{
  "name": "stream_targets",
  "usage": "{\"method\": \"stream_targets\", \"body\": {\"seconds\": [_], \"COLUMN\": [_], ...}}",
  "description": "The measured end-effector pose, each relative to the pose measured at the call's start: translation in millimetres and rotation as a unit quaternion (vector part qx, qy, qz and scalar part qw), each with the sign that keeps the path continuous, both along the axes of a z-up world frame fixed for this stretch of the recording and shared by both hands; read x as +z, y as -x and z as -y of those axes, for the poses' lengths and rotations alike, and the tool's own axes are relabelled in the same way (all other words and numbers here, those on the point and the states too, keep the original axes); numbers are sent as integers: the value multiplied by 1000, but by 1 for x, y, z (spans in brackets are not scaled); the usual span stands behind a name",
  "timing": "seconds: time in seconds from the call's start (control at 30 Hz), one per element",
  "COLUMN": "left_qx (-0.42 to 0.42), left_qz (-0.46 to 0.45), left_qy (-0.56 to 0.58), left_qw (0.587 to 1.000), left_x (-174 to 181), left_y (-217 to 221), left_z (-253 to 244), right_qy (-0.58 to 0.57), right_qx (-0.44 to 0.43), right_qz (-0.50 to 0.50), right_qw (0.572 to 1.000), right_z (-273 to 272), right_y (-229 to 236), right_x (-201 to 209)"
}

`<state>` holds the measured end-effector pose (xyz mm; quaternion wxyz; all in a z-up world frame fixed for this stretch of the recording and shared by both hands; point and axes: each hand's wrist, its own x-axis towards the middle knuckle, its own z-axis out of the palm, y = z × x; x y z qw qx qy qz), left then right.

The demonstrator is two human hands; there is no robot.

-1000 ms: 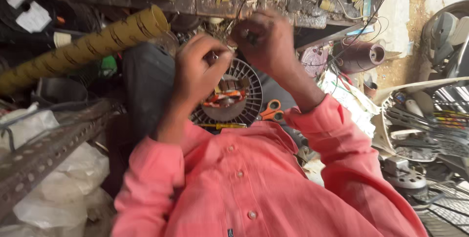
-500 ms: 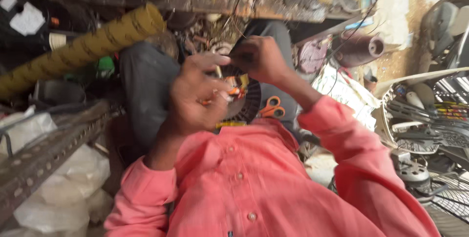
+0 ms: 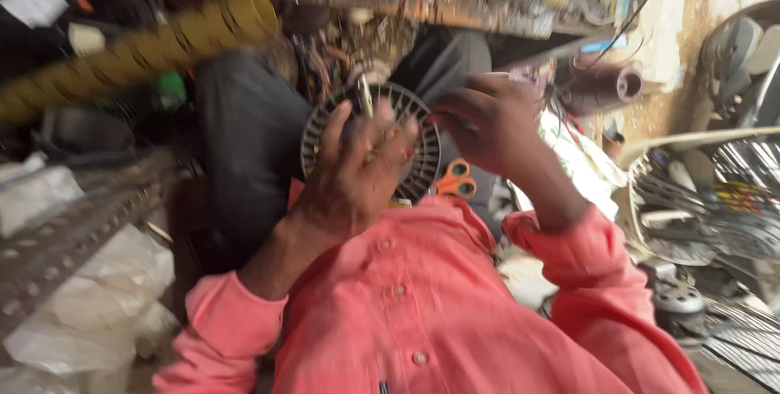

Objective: The person winds copper wire around a stator by hand, threading it through the slots and securing the connections.

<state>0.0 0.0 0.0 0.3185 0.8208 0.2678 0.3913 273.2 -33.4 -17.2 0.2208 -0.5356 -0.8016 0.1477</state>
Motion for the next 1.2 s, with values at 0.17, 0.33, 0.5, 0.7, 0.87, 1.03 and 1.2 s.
{"method": "stream_targets", "body": {"seconds": [0.17, 0.33, 0.5, 0.7, 0.87, 1.03, 1.2], "left_qx": [-14, -54, -7, 52, 36, 75, -100], "left_qz": [195, -138, -26, -165, -84, 90, -154], "left_qy": [132, 123, 250, -262, -206, 143, 125], "left_qw": [972, 981, 968, 950, 974, 983, 975], "left_x": [-6, -46, -44, -15, -16, -28, -49], "left_y": [-17, -7, 12, 5, 5, -21, -11], "left_z": [-11, -85, -23, 27, 16, -24, -82], "right_qy": [-62, -70, -36, 25, 86, 28, -60], "right_qx": [-29, 40, 173, 54, 97, 36, 94], "right_qz": [-74, 68, 45, -75, -155, -145, 179], "right_qw": [995, 994, 983, 995, 979, 988, 977], "right_z": [-63, -42, 40, 6, -52, -82, -11], "right_y": [37, 47, 34, 14, 12, 30, 55], "right_x": [-26, -2, 14, 9, -40, -24, 2]}}
